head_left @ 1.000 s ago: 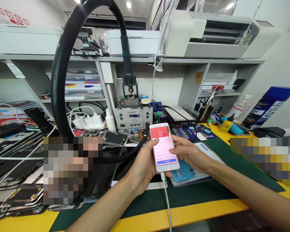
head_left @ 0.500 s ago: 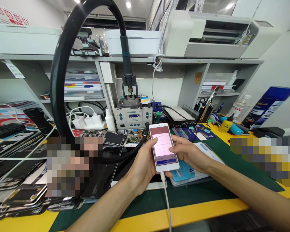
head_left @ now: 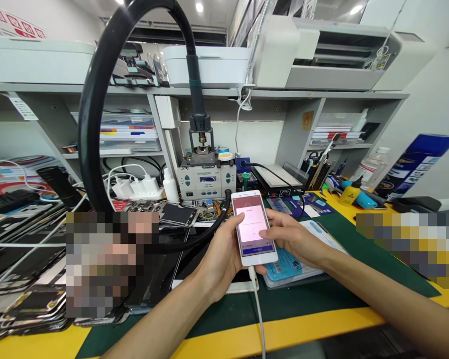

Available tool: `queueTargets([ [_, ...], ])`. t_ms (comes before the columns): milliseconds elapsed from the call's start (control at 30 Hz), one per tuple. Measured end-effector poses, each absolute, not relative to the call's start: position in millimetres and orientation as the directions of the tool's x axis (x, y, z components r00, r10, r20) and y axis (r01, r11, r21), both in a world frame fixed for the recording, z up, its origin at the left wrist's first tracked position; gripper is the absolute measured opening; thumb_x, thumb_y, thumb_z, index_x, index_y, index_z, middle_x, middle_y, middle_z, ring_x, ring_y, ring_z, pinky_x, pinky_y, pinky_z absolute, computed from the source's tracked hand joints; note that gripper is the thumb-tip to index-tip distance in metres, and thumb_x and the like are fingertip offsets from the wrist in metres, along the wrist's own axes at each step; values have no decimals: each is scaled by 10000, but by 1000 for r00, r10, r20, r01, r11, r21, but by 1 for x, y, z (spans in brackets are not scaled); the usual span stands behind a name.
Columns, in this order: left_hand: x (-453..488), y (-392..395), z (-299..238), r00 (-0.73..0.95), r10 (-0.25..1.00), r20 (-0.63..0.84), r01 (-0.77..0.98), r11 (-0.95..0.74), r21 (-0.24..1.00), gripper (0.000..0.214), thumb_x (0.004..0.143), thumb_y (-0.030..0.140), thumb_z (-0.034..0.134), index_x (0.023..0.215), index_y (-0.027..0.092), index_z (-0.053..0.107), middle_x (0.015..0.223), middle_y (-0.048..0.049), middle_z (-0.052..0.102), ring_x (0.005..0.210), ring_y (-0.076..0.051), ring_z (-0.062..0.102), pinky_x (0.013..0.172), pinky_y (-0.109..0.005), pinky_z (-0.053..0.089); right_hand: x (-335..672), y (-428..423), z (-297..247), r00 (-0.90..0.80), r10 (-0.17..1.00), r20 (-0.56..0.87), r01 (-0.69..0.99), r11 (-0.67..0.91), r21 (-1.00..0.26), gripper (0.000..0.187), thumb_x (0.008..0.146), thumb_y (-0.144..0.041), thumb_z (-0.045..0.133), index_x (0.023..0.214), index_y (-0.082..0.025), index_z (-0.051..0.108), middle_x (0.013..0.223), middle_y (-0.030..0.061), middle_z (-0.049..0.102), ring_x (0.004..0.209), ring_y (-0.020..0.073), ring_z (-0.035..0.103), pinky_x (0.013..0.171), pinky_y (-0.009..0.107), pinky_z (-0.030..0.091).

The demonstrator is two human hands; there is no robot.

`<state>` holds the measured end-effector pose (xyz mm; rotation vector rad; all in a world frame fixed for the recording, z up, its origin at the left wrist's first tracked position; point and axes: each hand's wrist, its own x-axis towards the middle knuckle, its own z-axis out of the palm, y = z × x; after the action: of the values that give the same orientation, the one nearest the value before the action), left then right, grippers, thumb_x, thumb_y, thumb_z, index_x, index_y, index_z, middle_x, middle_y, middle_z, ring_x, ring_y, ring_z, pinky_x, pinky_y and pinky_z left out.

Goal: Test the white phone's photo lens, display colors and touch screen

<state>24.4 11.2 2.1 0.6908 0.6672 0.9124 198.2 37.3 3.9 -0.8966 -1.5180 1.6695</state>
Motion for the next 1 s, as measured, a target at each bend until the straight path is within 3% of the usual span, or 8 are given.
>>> queueTargets([
  [1000,26,14,-3,459,868,-192,-476,423,771,438,928,446,455,1219,168,626,1049,-130,685,771,-216,666,520,-289,556,196,38,3,-504,862,-52,-88,-111,-990,459,775,-232,679,1219,-166,585,909,58,724,731,175,664,639,283,499],
])
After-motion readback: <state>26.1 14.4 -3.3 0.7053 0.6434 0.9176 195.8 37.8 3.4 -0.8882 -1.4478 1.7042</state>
